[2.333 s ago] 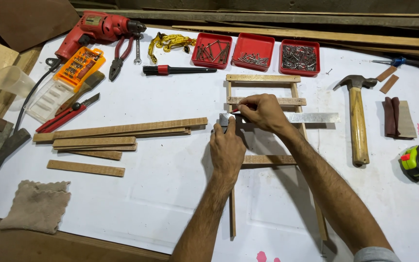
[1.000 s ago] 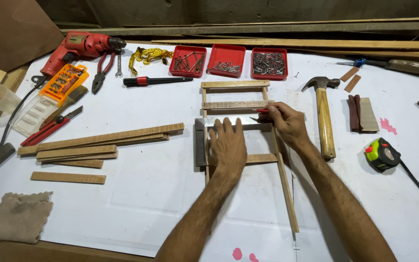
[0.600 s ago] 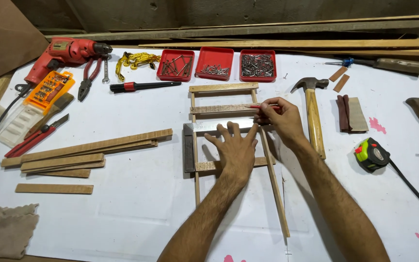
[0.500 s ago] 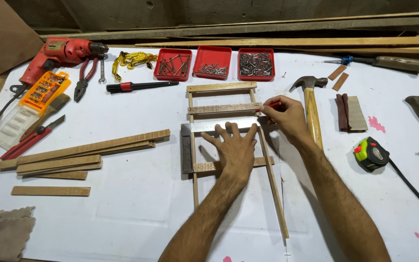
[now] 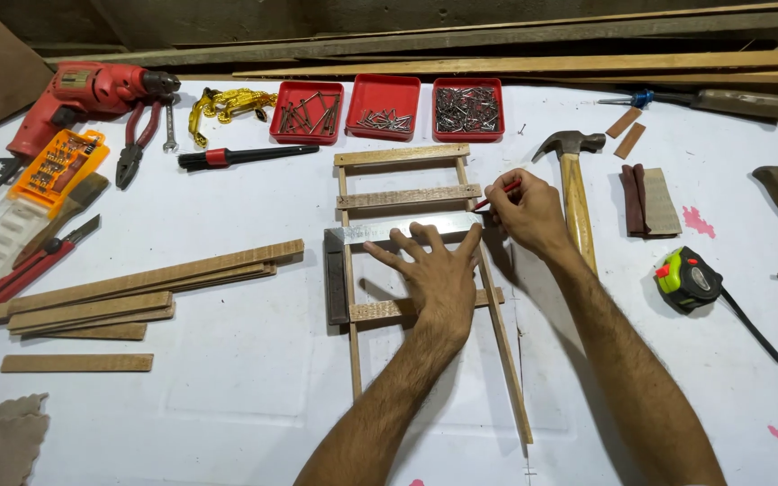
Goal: The person assembles a small ladder-like wooden frame on a workbench. They position thin wood slats as rungs between two side rails, measure the assembly with a tape measure, mark positions with a pencil, check alignment with a try square, then hammer nails to fasten the slats and press the frame together by hand.
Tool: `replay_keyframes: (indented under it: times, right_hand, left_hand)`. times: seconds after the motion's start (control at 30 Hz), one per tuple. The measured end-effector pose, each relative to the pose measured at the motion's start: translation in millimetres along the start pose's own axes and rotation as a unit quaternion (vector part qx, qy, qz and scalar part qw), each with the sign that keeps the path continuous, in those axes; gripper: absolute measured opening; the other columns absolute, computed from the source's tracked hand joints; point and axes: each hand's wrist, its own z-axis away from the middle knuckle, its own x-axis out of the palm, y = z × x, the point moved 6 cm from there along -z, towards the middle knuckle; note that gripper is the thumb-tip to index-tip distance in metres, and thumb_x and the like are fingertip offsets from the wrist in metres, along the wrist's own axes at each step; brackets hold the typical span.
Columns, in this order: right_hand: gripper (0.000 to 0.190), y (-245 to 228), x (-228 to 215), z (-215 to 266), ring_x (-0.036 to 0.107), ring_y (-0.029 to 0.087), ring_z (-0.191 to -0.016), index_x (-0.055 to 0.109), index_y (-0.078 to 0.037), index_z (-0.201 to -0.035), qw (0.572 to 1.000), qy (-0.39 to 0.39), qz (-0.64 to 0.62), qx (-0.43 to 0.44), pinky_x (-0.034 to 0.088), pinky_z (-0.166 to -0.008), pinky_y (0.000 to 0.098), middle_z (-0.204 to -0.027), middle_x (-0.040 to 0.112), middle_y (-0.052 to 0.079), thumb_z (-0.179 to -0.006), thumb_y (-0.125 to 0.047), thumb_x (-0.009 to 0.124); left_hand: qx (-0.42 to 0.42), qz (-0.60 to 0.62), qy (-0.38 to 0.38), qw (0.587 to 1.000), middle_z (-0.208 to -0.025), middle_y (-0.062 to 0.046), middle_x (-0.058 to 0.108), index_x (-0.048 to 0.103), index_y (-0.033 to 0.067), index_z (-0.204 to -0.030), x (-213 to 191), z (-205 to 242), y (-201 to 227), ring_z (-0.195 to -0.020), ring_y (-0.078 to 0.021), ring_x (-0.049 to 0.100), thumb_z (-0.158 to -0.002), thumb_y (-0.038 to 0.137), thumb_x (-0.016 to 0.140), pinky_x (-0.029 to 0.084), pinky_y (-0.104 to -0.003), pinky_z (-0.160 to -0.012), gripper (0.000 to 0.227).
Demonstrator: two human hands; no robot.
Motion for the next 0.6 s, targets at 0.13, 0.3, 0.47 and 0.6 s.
replay_keyframes:
  times: [0.13,0.3,0.47,0.6]
  right_hand:
    - [0.020,4.9,-2.5,-1.0,0.068,0.010,-0.060,0.066,-0.001,-0.099,0.999,0.022,0.026,-0.010,0.054,-0.049,0.0253,-0.075,0.072,0.007,-0.102,-0.022,0.065]
    - [0.019,-2.5,-6.2,3.8,0.064,0.010,-0.055,0.063,-0.001,-0.100,0.999,0.031,0.018,-0.008,0.051,-0.047,0.0252,-0.072,0.069,0.006,-0.102,-0.020,0.064]
    - [0.020,0.8,-5.0,4.6,0.064,0.010,-0.055,0.063,-0.001,-0.100,1.000,0.017,-0.010,0.000,0.051,-0.045,0.0252,-0.072,0.069,0.006,-0.102,-0.021,0.064]
    - [0.019,-1.0,-4.8,1.7,0.068,0.009,-0.058,0.063,-0.002,-0.100,0.999,0.020,0.031,-0.015,0.055,-0.047,0.0235,-0.074,0.070,0.005,-0.102,-0.021,0.064]
  left_hand:
    - [-0.005,0.011,-0.004,1.000,-0.151,-0.035,0.028,0.025,0.0456,-0.156,3.7,-2.3,0.3,-0.142,-0.0640,0.022,-0.102,0.048,0.047,-0.002,-0.096,-0.093,0.058]
    - [-0.005,-0.002,0.001,1.000,-0.152,-0.035,0.028,0.022,0.0463,-0.157,4.8,-2.7,0.1,-0.142,-0.0631,0.023,-0.103,0.050,0.045,-0.002,-0.095,-0.095,0.059]
    - [-0.002,-0.008,-0.014,1.000,-0.152,-0.036,0.026,0.020,0.0460,-0.158,4.3,-0.8,0.6,-0.142,-0.0637,0.022,-0.101,0.051,0.049,-0.002,-0.095,-0.095,0.064]
    - [0.000,-0.005,-0.011,1.000,-0.152,-0.037,0.024,0.018,0.0455,-0.159,8.6,-2.1,0.9,-0.142,-0.0646,0.021,-0.099,0.049,0.056,-0.001,-0.096,-0.094,0.071]
